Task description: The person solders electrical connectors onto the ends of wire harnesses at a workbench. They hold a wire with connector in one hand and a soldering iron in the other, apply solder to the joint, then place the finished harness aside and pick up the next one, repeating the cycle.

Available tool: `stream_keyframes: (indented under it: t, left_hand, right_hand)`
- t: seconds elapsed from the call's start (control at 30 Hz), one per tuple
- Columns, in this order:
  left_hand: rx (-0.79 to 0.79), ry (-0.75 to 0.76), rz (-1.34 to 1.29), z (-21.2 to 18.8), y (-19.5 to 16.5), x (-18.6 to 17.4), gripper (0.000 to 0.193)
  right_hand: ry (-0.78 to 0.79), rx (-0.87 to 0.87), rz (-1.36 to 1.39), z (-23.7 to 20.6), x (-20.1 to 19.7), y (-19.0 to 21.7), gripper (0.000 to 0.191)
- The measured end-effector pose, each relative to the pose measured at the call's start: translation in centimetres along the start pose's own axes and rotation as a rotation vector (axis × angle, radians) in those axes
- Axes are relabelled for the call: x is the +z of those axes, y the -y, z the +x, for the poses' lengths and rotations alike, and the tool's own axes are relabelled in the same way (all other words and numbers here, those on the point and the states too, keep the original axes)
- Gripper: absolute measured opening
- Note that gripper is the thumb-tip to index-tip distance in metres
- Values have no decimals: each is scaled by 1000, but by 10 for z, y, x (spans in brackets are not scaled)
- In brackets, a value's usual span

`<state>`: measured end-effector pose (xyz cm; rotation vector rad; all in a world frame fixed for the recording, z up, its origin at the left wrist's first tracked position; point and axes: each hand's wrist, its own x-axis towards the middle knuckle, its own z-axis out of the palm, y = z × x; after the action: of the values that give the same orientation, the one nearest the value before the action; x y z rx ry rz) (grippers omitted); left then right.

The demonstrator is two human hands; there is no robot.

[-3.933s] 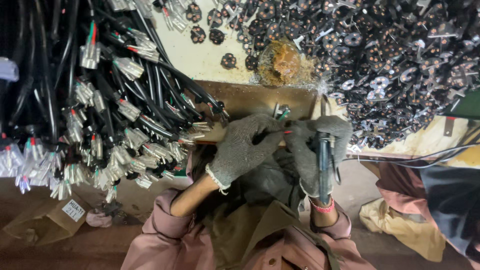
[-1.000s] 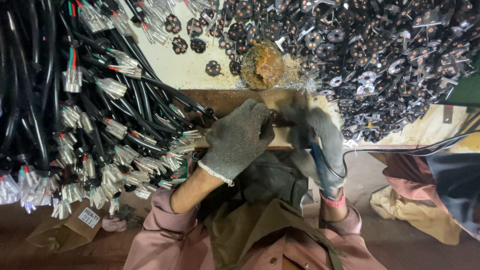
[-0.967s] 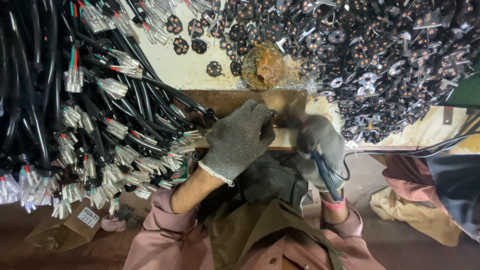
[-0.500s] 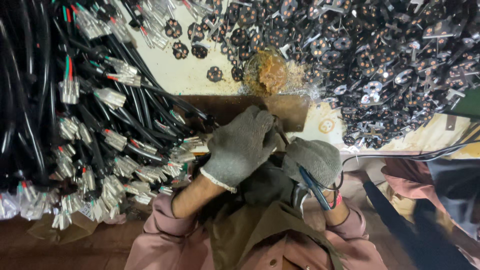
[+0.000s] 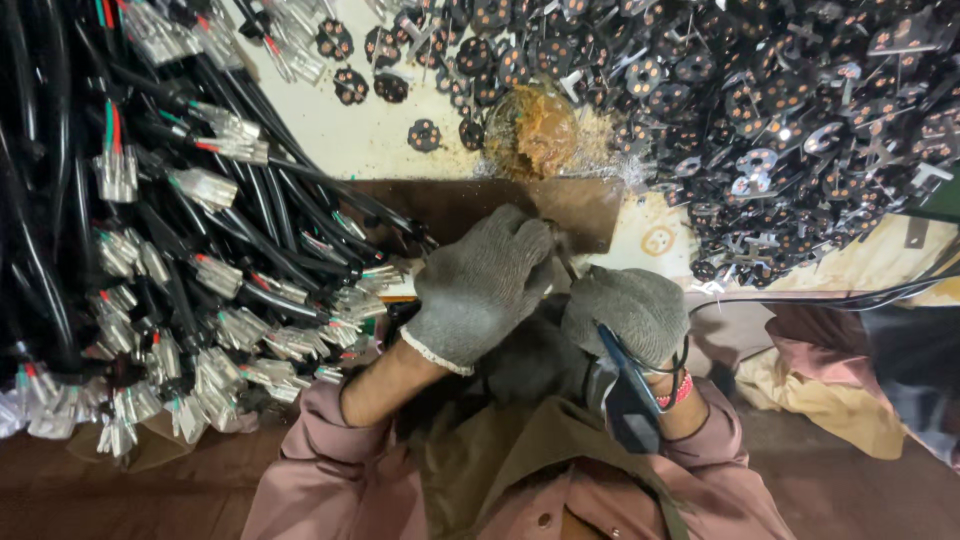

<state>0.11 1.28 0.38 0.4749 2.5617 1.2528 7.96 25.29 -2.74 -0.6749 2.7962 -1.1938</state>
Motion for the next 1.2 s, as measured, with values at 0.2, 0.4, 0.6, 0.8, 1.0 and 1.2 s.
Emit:
stream_keyframes:
  t: [0.2,0.4,0.6,0.8,1.0,1.2]
  left_hand:
    - [-60,-60,18,0,4,11,17]
    - [-34,-108,15,2,6,16,15]
    - [-42,-80,-13,0,6,15,20]
    - [-106,20,-22,5,1,9,34]
    - [-63,-30,-40,1,1,7,29]
    - [-91,9,-25,-1,6,14,27]
  right_hand:
    - [-107,443,406,-28,25,-11,31]
    - [-71,156,-49,-25,18,-12,31]
    - [-90,111,-113,-1,12,1,28]
    - [30,77,-23,16,-1,7,32]
    - [-27,68,62,19,2,10,33]
    - [-117,75,120,26,4,10,29]
